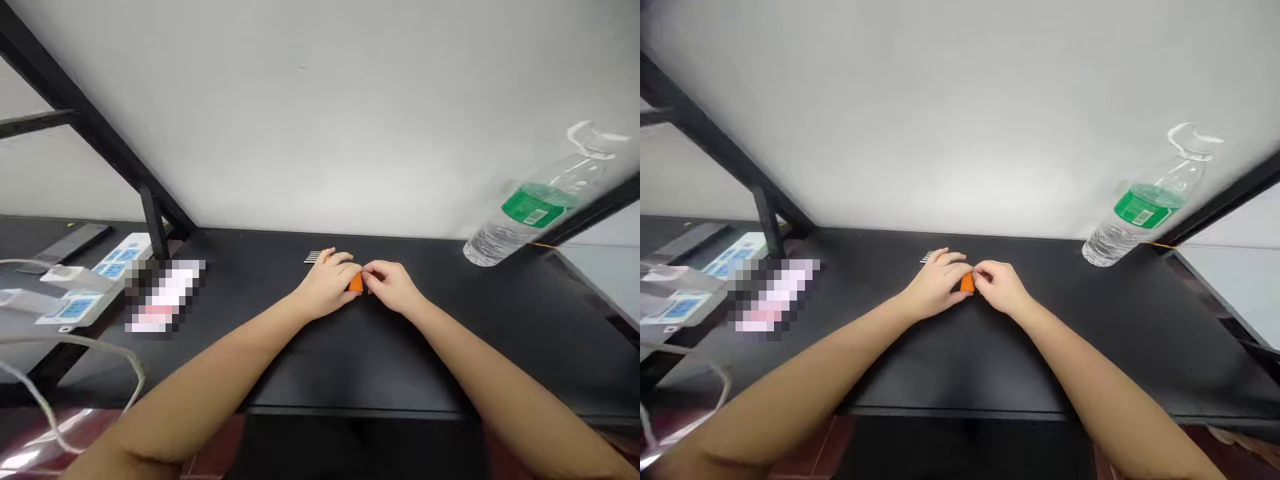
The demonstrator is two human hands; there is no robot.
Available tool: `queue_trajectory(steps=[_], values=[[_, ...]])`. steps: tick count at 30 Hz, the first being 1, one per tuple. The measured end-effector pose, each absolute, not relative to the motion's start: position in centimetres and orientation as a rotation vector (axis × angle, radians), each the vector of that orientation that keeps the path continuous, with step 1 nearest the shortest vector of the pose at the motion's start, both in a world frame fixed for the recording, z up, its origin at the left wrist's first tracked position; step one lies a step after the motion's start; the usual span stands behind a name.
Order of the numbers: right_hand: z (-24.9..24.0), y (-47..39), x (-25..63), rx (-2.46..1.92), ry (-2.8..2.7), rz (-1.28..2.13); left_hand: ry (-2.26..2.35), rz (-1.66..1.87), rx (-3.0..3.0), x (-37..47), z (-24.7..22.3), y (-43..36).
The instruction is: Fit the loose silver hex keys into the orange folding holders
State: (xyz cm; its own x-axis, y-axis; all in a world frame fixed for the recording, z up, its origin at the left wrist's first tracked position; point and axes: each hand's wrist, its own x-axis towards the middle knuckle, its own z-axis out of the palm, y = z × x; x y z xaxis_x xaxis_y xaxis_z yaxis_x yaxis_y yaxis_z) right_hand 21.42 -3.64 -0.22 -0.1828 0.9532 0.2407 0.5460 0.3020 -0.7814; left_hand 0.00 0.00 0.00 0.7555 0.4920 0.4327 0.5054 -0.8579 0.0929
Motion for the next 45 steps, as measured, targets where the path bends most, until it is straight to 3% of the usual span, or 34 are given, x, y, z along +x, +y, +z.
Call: queue_trajectory(steps=[6,13,21,28,38,45], values=[[0.1,-3.3,20.9,-1.444,-1.742,0.771,-0.847,-0.711,-2.909,0.2,-0.2,0.0],[-0.3,-2.4,22.8,-1.493,-1.486,1.098,-0.953,-0.692,-2.889,-0.3,-0.3,1.0],[1.9,-3.6,23.5,-1.716,-1.623,1.084,-1.01,-0.637,-2.978,-0.7,-0.2,1.2],[2.1,-4.0,23.1,-1.595,-1.632,1.255,-1.013,-0.645,-2.978,-0.7,-0.4,1.3],[2.6,-4.1,23.3,-2.038,-2.03,0.668,-1.03,-0.639,-2.982,-0.6,-0.5,1.3],[1.1,-3.7,23.7,-1.846,-2.141,0.254,-1.021,-0.618,-2.996,-0.5,-0.2,1.2]])
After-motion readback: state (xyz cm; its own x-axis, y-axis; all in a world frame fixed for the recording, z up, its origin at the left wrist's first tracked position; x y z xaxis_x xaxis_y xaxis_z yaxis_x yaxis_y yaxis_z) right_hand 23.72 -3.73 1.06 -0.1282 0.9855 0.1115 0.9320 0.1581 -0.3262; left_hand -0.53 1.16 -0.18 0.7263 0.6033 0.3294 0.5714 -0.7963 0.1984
